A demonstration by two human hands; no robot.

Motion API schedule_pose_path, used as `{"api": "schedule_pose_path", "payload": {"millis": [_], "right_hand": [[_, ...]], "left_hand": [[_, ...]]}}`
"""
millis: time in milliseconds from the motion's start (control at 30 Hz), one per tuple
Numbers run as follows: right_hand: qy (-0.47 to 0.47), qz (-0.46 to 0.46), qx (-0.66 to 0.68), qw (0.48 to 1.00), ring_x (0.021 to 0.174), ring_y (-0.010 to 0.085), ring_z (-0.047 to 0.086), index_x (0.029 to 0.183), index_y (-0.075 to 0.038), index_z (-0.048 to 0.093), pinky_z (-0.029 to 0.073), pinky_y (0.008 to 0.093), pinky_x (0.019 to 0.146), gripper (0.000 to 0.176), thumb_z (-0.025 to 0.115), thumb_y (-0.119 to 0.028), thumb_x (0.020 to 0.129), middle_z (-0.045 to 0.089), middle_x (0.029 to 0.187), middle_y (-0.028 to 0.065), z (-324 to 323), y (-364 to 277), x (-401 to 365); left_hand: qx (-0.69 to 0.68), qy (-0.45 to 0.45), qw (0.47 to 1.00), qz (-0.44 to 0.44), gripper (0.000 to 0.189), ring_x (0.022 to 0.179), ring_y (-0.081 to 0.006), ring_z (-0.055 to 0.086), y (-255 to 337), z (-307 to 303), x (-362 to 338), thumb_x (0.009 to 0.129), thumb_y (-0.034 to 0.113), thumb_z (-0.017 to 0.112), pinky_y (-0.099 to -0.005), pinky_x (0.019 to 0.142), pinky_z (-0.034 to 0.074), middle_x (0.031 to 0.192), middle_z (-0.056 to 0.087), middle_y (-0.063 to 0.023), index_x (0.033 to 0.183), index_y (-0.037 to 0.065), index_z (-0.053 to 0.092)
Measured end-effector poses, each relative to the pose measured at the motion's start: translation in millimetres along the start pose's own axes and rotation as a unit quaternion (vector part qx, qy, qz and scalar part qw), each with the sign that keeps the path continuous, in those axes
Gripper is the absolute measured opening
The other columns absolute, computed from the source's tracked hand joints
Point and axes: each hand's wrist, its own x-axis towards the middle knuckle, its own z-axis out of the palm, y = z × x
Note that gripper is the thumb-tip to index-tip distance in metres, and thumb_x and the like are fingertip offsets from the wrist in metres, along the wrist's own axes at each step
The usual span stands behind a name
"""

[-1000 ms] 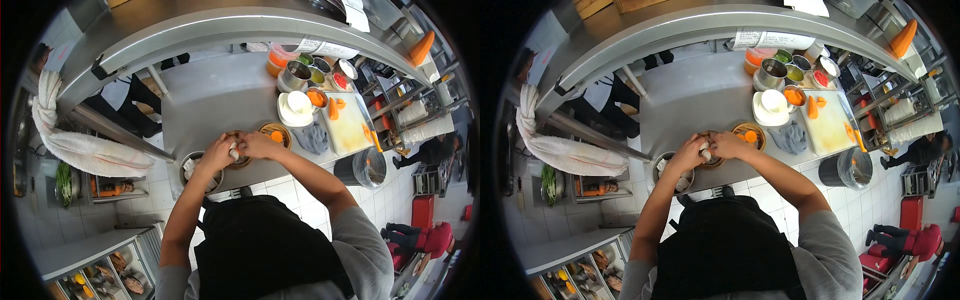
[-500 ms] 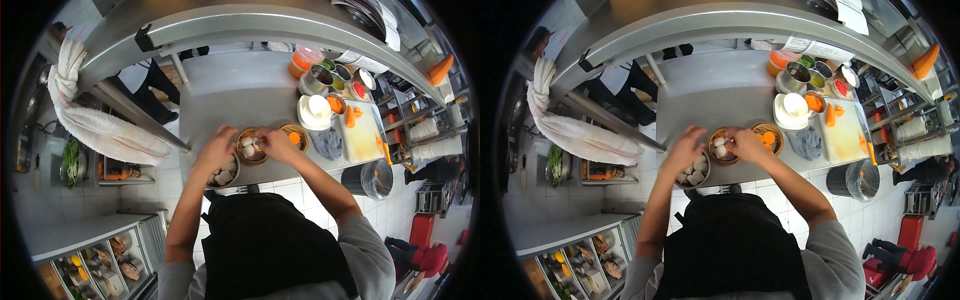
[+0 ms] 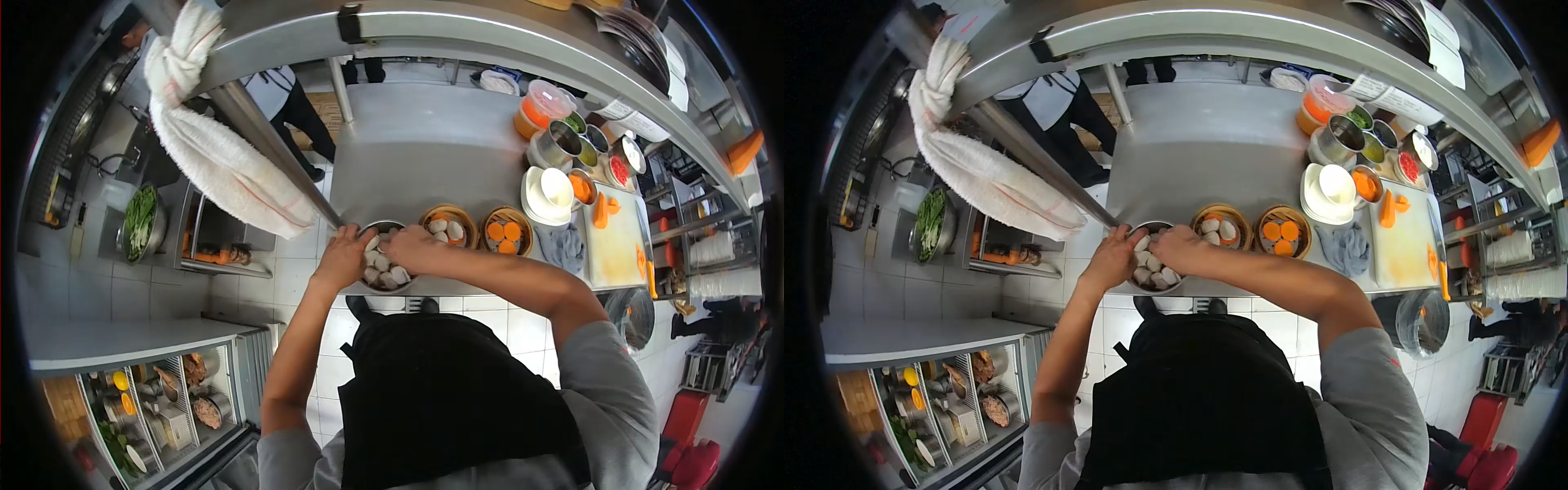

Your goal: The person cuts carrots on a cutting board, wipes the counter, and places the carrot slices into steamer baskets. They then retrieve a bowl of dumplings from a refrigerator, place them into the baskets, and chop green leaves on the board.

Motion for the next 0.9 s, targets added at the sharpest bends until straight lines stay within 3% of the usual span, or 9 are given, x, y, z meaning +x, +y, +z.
{"api": "schedule_pose_path", "payload": {"millis": [200, 300, 367, 400, 500, 633, 700, 800, 900], "right_hand": [[0.004, 0.039, 0.134, 0.990, 0.099, 0.0395, 0.067, 0.121, -0.012, 0.062, 0.055, 0.0478, 0.082, 0.060, 0.083, -0.028, 0.067, 0.061, 0.112, 0.0203, -28.0, 10.2, -25.9], [0.100, 0.087, 0.279, 0.951, 0.102, 0.0409, 0.063, 0.121, -0.011, 0.061, 0.053, 0.0478, 0.084, 0.062, 0.083, -0.030, 0.067, 0.059, 0.110, 0.0187, -31.5, 21.8, -48.8], [0.163, 0.098, 0.284, 0.940, 0.102, 0.0405, 0.061, 0.121, -0.011, 0.061, 0.052, 0.0475, 0.084, 0.061, 0.083, -0.032, 0.068, 0.057, 0.107, 0.0178, -30.0, 15.3, -63.6], [0.211, 0.126, 0.313, 0.917, 0.101, 0.0415, 0.063, 0.119, -0.010, 0.061, 0.052, 0.0482, 0.085, 0.060, 0.083, -0.033, 0.069, 0.057, 0.109, 0.0190, -31.6, 8.1, -68.0], [0.291, 0.149, 0.345, 0.880, 0.098, 0.0430, 0.063, 0.117, -0.008, 0.059, 0.053, 0.0486, 0.084, 0.056, 0.083, -0.032, 0.072, 0.054, 0.111, 0.0201, -19.2, -8.3, -73.0], [0.340, 0.133, 0.302, 0.881, 0.094, 0.0448, 0.065, 0.115, -0.003, 0.056, 0.053, 0.0503, 0.083, 0.049, 0.078, -0.030, 0.081, 0.059, 0.107, 0.0236, -10.9, -9.4, -83.7], [0.173, 0.145, 0.373, 0.900, 0.089, 0.0454, 0.067, 0.115, 0.000, 0.053, 0.052, 0.0530, 0.082, 0.049, 0.076, -0.029, 0.084, 0.066, 0.095, 0.0262, -17.6, -9.7, -94.1], [0.166, 0.139, 0.352, 0.911, 0.082, 0.0472, 0.067, 0.112, 0.001, 0.050, 0.052, 0.0553, 0.076, 0.049, 0.075, -0.033, 0.086, 0.067, 0.079, 0.0273, -16.2, -17.1, -101.5], [0.174, 0.142, 0.379, 0.898, 0.079, 0.0478, 0.066, 0.110, 0.000, 0.049, 0.052, 0.0553, 0.070, 0.051, 0.075, -0.038, 0.087, 0.065, 0.076, 0.0271, -12.4, -24.2, -111.4]], "left_hand": [[-0.048, 0.047, 0.997, 0.043, 0.063, 0.124, -0.0405, 0.048, 2.1, -10.7, -2.9, 0.072, -0.002, 0.066, -0.0516, 0.099, 0.046, 0.136, 0.049, -0.0183, 0.133, 0.006, 0.056], [0.009, 0.182, 0.981, 0.069, 0.057, 0.113, -0.0349, 0.058, 30.7, -22.6, -10.9, 0.079, 0.002, 0.069, -0.0468, 0.090, 0.051, 0.129, 0.056, -0.0196, 0.135, 0.003, 0.055], [-0.392, 0.143, 0.900, -0.130, 0.051, 0.094, -0.0254, 0.065, 50.9, -10.8, -15.3, 0.091, 0.014, 0.070, -0.0407, 0.077, 0.055, 0.110, 0.064, -0.0164, 0.138, 0.002, 0.052], [-0.517, 0.144, 0.833, -0.134, 0.043, 0.074, -0.0154, 0.064, 65.9, -5.0, -14.1, 0.101, 0.026, 0.064, -0.0308, 0.061, 0.053, 0.090, 0.066, -0.0100, 0.134, 0.002, 0.052], [-0.648, 0.010, 0.742, -0.174, 0.038, 0.070, -0.0124, 0.062, 91.1, 4.6, -5.0, 0.105, 0.029, 0.057, -0.0264, 0.055, 0.049, 0.089, 0.064, -0.0079, 0.131, 0.002, 0.050], [-0.557, 0.033, 0.812, -0.174, 0.032, 0.053, -0.0077, 0.048, 103.9, 0.7, -1.2, 0.107, 0.031, 0.051, -0.0238, 0.044, 0.037, 0.071, 0.054, -0.0016, 0.125, 0.005, 0.050], [-0.557, 0.034, 0.815, -0.157, 0.031, 0.052, -0.0058, 0.044, 105.5, 16.4, -3.0, 0.107, 0.031, 0.049, -0.0235, 0.043, 0.032, 0.069, 0.051, 0.0004, 0.125, 0.006, 0.050], [-0.489, 0.111, 0.838, -0.213, 0.033, 0.080, -0.0187, 0.057, 122.4, 24.7, -2.0, 0.107, 0.031, 0.046, -0.0365, 0.073, 0.047, 0.082, 0.058, -0.0117, 0.107, -0.002, 0.054], [-0.499, 0.105, 0.837, -0.200, 0.033, 0.081, -0.0154, 0.055, 130.6, 28.0, -8.5, 0.107, 0.030, 0.047, -0.0332, 0.074, 0.047, 0.083, 0.058, -0.0105, 0.105, -0.001, 0.055]]}}
